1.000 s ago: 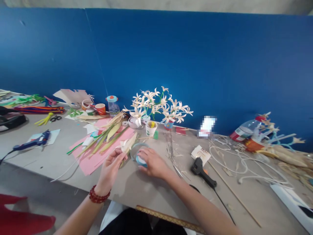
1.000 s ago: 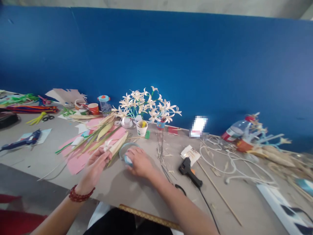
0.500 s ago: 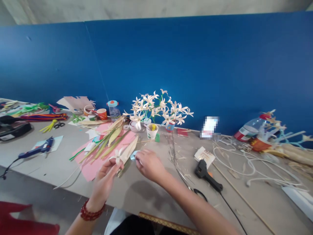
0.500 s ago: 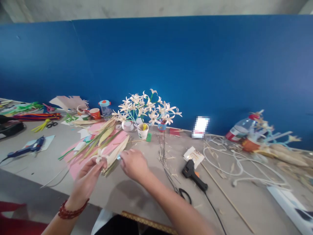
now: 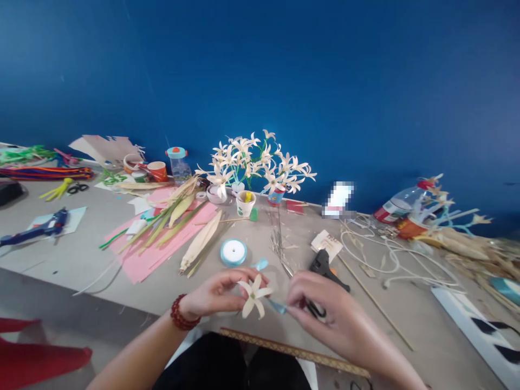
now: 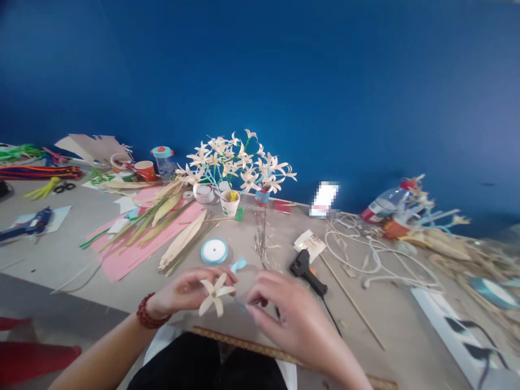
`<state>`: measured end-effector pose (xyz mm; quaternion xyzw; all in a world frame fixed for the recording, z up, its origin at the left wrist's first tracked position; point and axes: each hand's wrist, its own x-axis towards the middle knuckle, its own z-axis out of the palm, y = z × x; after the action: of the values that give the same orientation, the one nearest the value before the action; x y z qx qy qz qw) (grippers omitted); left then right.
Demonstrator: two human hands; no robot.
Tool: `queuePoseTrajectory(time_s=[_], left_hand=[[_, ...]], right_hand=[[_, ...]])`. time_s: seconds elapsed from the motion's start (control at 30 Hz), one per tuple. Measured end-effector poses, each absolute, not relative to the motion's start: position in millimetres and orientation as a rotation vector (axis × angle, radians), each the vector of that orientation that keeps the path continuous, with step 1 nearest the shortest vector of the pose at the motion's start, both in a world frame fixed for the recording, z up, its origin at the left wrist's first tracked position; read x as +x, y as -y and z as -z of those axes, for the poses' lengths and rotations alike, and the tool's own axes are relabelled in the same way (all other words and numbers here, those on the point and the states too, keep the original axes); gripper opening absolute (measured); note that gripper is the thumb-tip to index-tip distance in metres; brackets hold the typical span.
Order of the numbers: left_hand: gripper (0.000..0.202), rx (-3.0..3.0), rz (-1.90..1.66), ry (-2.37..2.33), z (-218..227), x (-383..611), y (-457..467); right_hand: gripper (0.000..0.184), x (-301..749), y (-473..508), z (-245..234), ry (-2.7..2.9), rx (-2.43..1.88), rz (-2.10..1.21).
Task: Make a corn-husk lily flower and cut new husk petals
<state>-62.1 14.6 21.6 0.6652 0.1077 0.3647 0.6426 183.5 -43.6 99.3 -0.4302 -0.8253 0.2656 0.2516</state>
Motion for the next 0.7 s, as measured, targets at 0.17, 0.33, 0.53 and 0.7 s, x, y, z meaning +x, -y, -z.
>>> queuePoseTrajectory(time_s=[0.17,0.33,0.53,0.7], left_hand=[[0.018,1.476,-0.851,-0.293,-14,-54,-16],[0.016,1.309,-0.972,-0.466,-10,-56,-17],[0.011,1.353,-0.913,-0.540,0,-44,-12],[0.011,1.502,-0.769,-0.505,2,-35,-11]], right_hand=[[0.014,210,57,-74,1.632,-1.214,-0.816],[0.012,220,75,-56,1.217,-1.243,-0.869],[0.009,234,92,-52,1.178,-1.159,-0.753],[0.021,239,103,-56,1.234,-1.348,-0.730]])
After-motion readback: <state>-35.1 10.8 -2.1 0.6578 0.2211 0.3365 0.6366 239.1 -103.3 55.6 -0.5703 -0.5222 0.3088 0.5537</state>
